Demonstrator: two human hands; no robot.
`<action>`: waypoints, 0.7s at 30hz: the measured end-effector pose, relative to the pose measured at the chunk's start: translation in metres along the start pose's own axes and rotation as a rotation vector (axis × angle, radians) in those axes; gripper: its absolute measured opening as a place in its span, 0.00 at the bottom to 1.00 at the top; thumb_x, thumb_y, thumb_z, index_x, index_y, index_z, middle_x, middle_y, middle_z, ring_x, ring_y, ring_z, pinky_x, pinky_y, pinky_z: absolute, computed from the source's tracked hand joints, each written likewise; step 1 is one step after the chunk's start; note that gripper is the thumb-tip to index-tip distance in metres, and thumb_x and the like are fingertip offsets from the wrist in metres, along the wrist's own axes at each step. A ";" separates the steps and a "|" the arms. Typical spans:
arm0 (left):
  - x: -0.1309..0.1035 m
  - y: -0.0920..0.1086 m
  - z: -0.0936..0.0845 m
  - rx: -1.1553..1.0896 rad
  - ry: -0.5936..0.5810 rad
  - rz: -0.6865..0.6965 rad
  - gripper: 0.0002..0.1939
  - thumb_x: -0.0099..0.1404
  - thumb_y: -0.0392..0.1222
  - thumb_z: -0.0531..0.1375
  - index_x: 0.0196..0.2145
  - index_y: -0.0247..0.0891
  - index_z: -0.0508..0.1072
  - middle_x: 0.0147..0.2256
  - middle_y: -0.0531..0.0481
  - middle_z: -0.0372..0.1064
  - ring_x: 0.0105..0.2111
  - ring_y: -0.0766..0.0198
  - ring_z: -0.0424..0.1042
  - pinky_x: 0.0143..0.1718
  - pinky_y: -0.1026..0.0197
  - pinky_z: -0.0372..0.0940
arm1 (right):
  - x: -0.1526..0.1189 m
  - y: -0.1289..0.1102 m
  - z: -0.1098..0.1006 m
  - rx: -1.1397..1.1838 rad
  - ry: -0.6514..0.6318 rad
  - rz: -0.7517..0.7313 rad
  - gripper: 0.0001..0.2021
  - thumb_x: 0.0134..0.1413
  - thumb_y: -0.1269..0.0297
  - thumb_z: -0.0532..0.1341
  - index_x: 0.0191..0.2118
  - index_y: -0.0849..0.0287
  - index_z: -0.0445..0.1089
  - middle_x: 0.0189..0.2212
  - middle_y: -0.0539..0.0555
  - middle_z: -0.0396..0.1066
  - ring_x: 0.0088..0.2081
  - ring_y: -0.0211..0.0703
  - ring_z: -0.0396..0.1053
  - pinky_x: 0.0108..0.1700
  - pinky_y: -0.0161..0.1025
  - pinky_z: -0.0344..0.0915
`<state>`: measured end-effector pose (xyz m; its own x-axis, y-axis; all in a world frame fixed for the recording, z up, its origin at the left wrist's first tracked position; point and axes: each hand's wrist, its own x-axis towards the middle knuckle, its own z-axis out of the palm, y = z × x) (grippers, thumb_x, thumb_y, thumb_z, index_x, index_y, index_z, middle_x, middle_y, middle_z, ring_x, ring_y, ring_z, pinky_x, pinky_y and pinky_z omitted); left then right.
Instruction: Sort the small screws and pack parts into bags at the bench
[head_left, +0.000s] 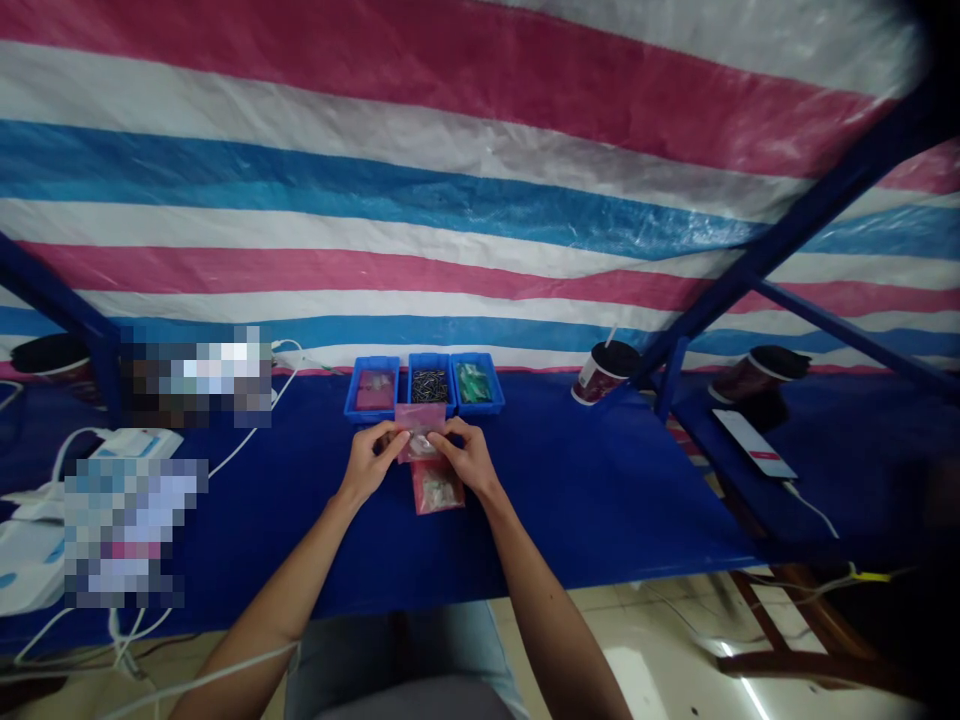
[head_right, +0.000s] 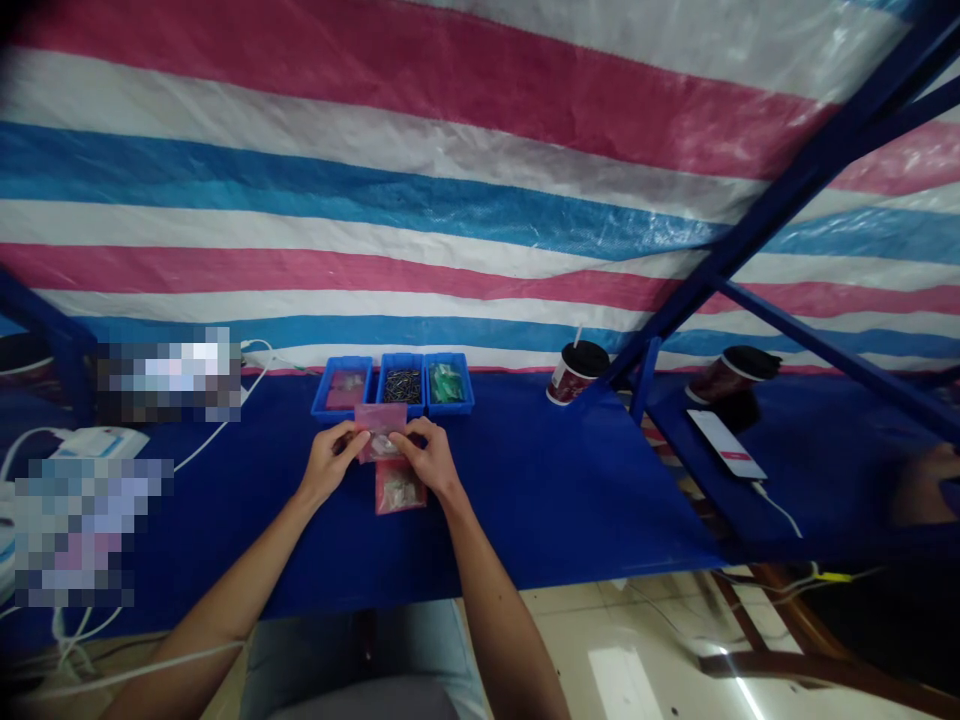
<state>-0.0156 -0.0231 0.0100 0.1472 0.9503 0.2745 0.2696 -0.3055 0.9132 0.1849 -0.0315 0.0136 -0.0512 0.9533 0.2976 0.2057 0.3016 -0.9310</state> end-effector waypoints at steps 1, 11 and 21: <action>0.000 0.000 0.000 0.006 -0.024 -0.001 0.15 0.64 0.53 0.61 0.35 0.36 0.76 0.23 0.54 0.65 0.23 0.66 0.59 0.26 0.64 0.54 | 0.000 0.000 0.001 0.019 0.014 -0.003 0.17 0.56 0.51 0.65 0.23 0.58 0.70 0.26 0.51 0.69 0.33 0.43 0.65 0.40 0.39 0.63; 0.002 -0.003 0.002 -0.074 0.005 -0.035 0.18 0.62 0.53 0.64 0.35 0.33 0.79 0.28 0.48 0.74 0.29 0.60 0.70 0.29 0.63 0.63 | 0.000 0.001 0.002 0.025 -0.046 0.000 0.13 0.52 0.52 0.68 0.30 0.57 0.75 0.29 0.51 0.70 0.33 0.42 0.65 0.39 0.38 0.63; 0.002 0.000 0.002 -0.146 -0.003 -0.068 0.19 0.58 0.53 0.67 0.35 0.31 0.79 0.29 0.47 0.75 0.29 0.60 0.71 0.31 0.63 0.66 | 0.000 0.003 0.007 0.115 -0.062 0.015 0.16 0.50 0.54 0.70 0.24 0.59 0.69 0.25 0.49 0.69 0.31 0.40 0.64 0.37 0.38 0.61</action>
<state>-0.0134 -0.0216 0.0104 0.1361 0.9683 0.2095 0.1382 -0.2279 0.9638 0.1788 -0.0307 0.0089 -0.1096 0.9558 0.2728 0.0934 0.2831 -0.9545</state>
